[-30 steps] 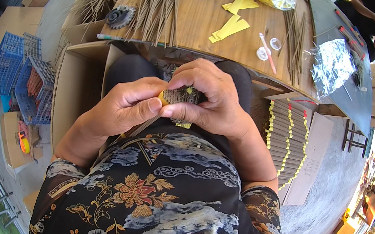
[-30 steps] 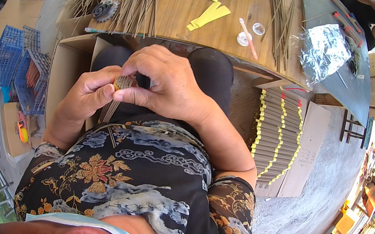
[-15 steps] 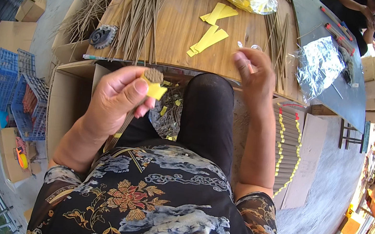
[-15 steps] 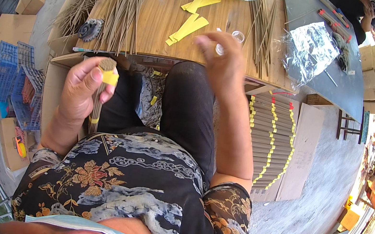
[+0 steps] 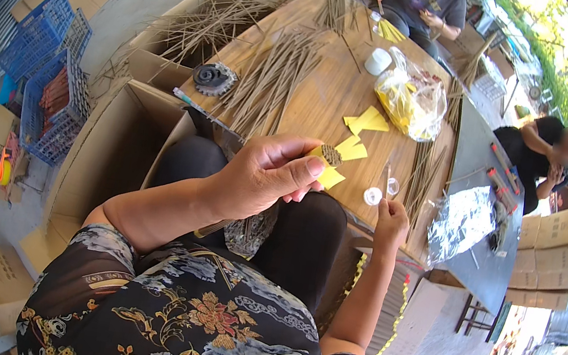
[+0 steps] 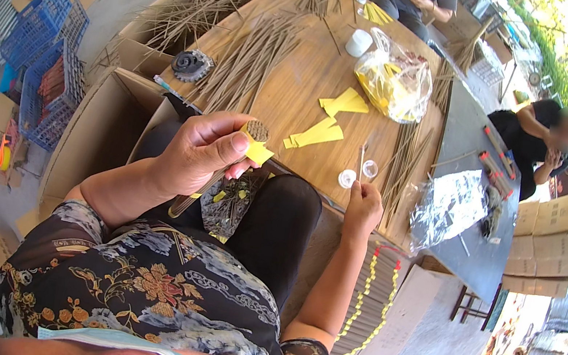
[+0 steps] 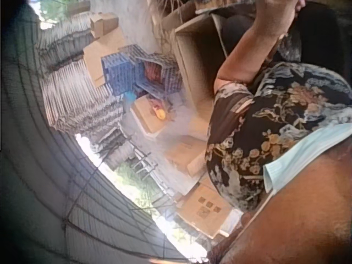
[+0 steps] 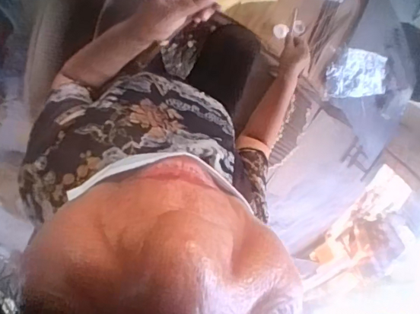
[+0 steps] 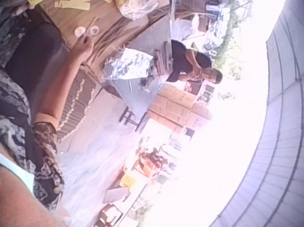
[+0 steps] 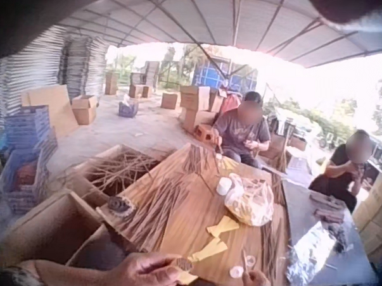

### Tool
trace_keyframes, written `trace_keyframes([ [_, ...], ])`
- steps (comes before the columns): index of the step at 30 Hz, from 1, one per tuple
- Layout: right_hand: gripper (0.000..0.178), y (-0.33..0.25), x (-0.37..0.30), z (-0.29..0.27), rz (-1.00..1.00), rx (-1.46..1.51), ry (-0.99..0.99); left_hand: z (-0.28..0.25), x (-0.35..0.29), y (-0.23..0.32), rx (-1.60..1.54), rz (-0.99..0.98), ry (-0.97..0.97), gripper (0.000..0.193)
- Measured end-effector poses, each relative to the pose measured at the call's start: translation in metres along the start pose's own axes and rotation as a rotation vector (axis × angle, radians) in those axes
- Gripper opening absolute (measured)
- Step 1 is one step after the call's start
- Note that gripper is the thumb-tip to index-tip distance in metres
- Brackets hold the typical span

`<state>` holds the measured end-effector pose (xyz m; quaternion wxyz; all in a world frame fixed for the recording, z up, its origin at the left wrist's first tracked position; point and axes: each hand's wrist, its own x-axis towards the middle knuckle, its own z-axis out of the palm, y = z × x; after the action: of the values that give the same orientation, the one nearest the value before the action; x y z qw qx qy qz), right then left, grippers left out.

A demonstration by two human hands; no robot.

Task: The person gathers thin wooden sticks, aligns them into a bundle, and wraps the bundle with yellow tape. The person repeats this process multiple times, placing finished bundles aside.

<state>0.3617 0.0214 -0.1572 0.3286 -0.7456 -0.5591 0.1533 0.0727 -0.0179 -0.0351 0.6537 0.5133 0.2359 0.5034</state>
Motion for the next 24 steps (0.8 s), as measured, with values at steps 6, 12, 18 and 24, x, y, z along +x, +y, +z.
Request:
trace_keyframes([
  [6,0.010,-0.104,-0.048,-0.035,-0.074,1.020,-0.243,-0.020,0.007,0.001,-0.170,0.177,0.022,0.034],
  [12,0.010,-0.153,-0.089,-0.026,-0.154,1.193,-0.511,-0.032,-0.005,0.003,-0.334,0.217,0.065,0.032],
  [18,0.019,-0.177,-0.101,-0.007,-0.233,1.133,-0.520,-0.047,-0.013,0.001,-0.351,0.244,0.109,0.032],
  [24,0.019,-0.190,-0.108,0.004,-0.225,1.155,-0.588,-0.053,-0.017,0.003,-0.385,0.297,0.089,0.035],
])
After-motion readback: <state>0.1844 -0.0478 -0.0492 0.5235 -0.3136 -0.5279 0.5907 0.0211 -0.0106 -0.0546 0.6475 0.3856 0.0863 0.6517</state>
